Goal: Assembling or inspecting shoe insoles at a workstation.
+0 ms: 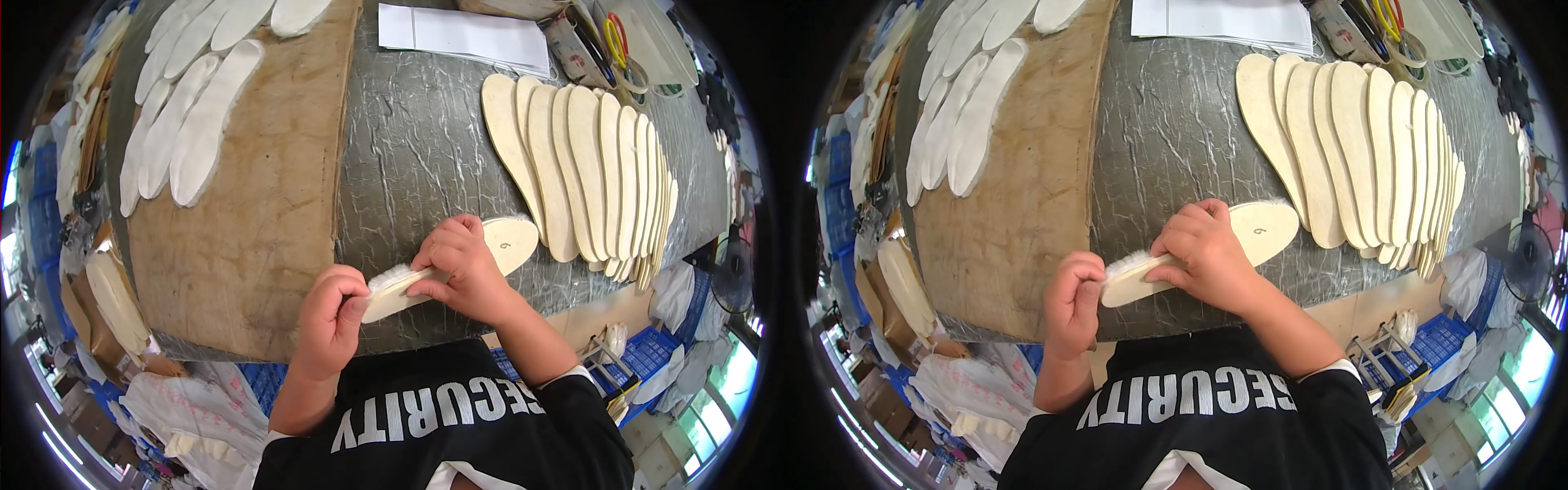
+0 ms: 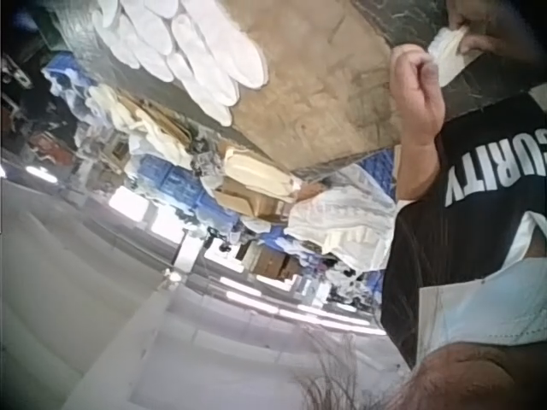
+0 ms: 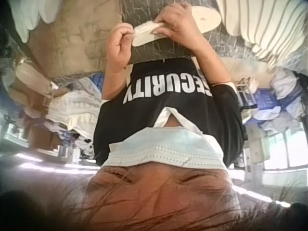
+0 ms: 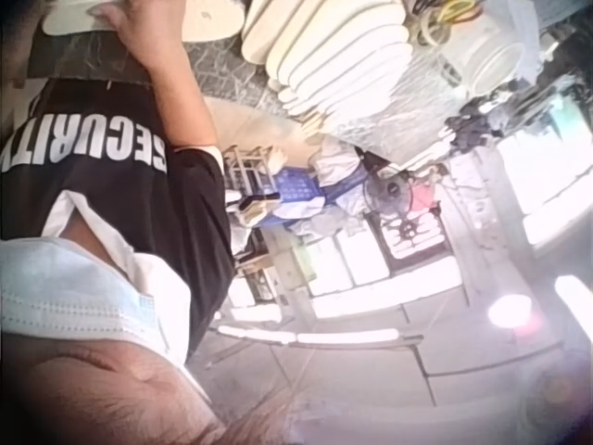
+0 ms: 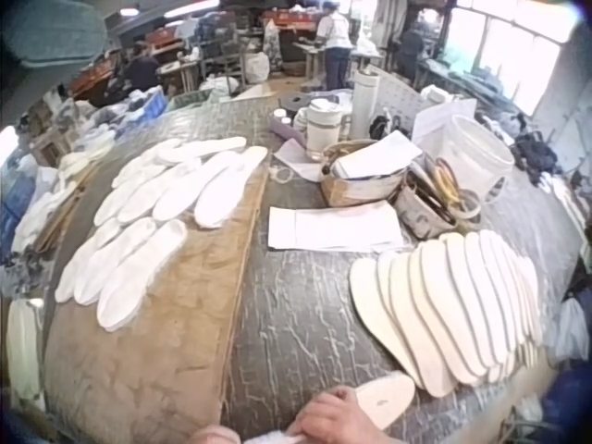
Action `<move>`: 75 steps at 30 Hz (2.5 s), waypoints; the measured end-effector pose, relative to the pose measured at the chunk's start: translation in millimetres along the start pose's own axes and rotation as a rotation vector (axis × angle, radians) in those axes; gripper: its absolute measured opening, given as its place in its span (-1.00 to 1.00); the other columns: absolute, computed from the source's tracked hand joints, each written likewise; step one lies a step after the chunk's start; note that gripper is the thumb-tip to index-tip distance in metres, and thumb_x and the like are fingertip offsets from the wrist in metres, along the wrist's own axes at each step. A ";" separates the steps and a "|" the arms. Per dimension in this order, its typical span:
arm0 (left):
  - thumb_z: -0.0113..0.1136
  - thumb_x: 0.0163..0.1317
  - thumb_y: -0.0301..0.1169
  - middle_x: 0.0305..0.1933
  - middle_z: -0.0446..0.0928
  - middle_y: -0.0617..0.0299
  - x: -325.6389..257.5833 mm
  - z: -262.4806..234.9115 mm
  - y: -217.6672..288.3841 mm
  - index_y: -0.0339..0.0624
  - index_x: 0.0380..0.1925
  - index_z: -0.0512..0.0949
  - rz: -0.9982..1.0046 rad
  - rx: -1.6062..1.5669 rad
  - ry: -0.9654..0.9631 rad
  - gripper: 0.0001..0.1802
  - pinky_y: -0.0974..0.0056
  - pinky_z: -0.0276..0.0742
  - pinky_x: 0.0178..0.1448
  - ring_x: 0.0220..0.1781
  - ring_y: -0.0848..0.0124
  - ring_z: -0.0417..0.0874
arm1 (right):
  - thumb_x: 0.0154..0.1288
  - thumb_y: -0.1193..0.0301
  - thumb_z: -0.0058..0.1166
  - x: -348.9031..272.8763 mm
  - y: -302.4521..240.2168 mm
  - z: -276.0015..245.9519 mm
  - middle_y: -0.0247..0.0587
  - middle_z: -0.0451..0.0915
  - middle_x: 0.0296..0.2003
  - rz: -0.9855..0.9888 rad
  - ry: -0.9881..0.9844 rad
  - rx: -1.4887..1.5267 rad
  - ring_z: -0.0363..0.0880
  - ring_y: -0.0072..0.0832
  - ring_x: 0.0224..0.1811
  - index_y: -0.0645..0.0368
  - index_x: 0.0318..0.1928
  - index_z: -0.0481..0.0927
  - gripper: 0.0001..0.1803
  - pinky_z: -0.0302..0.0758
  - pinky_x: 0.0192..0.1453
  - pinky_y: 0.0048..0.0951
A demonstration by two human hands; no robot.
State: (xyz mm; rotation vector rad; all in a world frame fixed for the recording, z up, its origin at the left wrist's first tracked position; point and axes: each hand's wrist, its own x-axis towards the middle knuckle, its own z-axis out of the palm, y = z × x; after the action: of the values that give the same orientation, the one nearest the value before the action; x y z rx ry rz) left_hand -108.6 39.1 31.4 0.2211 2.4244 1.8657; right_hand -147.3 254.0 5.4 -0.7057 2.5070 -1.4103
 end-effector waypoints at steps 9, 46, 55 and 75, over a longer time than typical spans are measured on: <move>0.36 0.10 -0.45 -0.30 0.52 0.08 -3.3 -3.5 -7.2 -0.31 -0.33 0.53 -0.087 0.104 -0.136 -0.78 0.28 0.47 -0.17 -0.30 0.24 0.54 | -0.15 0.21 0.40 -2.1 -5.8 -9.0 -0.44 0.56 -0.38 0.010 -0.025 -0.139 0.50 -0.40 -0.21 0.03 -0.36 0.62 -0.68 0.23 0.06 -0.21; 0.48 -0.21 -0.30 0.03 0.58 0.32 -5.9 -1.0 43.5 -0.03 -0.24 0.56 0.362 0.521 -0.200 -0.55 -0.14 -0.02 0.44 0.24 0.08 0.43 | 0.40 0.39 0.02 -65.1 -20.0 20.5 -0.23 0.64 -0.48 1.083 -0.410 1.679 0.60 -0.56 -0.59 0.31 -0.12 0.59 -0.77 0.58 -0.54 -0.53; 0.37 -0.11 -0.42 -0.04 0.59 0.28 -5.2 -2.4 64.6 -0.02 -0.45 0.59 0.392 0.579 -0.397 -0.83 -0.17 0.03 0.39 0.21 0.12 0.45 | 0.28 0.36 0.11 -80.3 -21.6 31.9 -0.29 0.56 -0.52 1.107 -0.547 1.506 0.54 -0.54 -0.56 0.19 -0.21 0.59 -0.83 0.53 -0.44 -0.49; 0.31 -0.04 -0.54 -0.40 0.57 0.25 -24.3 1.7 27.6 -0.17 -0.52 0.50 0.248 0.345 -0.369 -0.86 0.11 0.32 0.03 -0.35 0.26 0.54 | 0.06 0.30 0.31 -87.6 -19.3 -35.3 -0.17 0.62 -0.29 0.183 -0.304 0.366 0.61 -0.21 -0.27 0.14 -0.22 0.57 -0.69 0.49 -0.18 -0.28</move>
State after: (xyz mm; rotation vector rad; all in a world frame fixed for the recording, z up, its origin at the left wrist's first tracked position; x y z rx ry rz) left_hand -82.5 43.7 56.9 0.8397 2.5132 1.3093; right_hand -78.2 314.8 34.0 -0.5531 1.9593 -1.5065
